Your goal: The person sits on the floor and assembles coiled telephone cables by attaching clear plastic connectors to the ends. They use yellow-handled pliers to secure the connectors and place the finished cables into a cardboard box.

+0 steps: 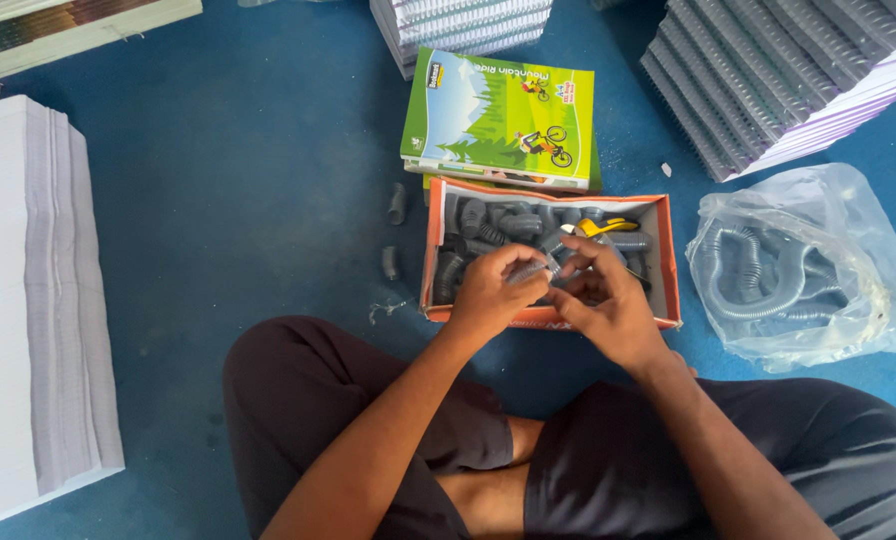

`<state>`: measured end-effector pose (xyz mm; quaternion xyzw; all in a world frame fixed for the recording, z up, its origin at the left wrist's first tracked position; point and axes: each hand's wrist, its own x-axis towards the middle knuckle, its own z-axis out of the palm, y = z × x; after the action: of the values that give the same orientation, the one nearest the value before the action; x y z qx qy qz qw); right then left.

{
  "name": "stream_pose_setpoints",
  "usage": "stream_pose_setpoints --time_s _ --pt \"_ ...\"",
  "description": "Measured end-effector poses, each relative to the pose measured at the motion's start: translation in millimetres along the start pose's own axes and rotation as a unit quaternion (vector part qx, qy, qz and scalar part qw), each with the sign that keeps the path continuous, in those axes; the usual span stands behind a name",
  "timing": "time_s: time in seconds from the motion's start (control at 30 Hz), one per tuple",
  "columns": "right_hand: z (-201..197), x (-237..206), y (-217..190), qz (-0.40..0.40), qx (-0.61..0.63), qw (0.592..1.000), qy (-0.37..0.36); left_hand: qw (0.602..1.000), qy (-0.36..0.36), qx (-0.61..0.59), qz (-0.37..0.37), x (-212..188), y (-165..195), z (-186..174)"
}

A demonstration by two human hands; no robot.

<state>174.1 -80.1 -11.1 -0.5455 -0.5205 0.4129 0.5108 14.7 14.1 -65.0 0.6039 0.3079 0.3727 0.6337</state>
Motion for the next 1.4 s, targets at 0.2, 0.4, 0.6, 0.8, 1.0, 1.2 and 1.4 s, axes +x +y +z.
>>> stream_pose_setpoints --time_s 0.2,0.4,0.6,0.8,1.0,1.2,1.4 --pt "-1.4 5.9 -6.6 -0.086 -0.176 0.980 -0.034 1.000 -0.013 -0.025 0.007 2.2 5.8 -1.3" --pt "-4.6 9.1 -9.3 -0.128 -0.225 0.966 -0.032 0.999 -0.012 0.041 0.020 3.2 9.0 -2.9" --pt "-3.7 9.9 -7.6 -0.105 -0.186 0.977 -0.012 0.998 -0.045 -0.025 -0.027 4.7 5.5 -5.4" --pt "-8.0 10.9 1.8 -0.071 -0.129 0.989 0.010 0.989 -0.109 -0.090 -0.039 5.1 9.0 -10.5" --pt "-11.6 9.0 8.4 -0.059 -0.132 0.989 0.035 0.985 -0.131 -0.082 -0.076 4.7 15.8 -18.9" --pt "-11.4 9.8 10.8 -0.065 -0.095 0.993 0.036 0.982 -0.140 -0.116 -0.059 4.4 11.5 -21.4" --pt "-8.3 8.0 4.1 -0.060 -0.096 0.994 0.003 0.988 -0.096 -0.113 -0.040 4.9 -0.6 -12.2"
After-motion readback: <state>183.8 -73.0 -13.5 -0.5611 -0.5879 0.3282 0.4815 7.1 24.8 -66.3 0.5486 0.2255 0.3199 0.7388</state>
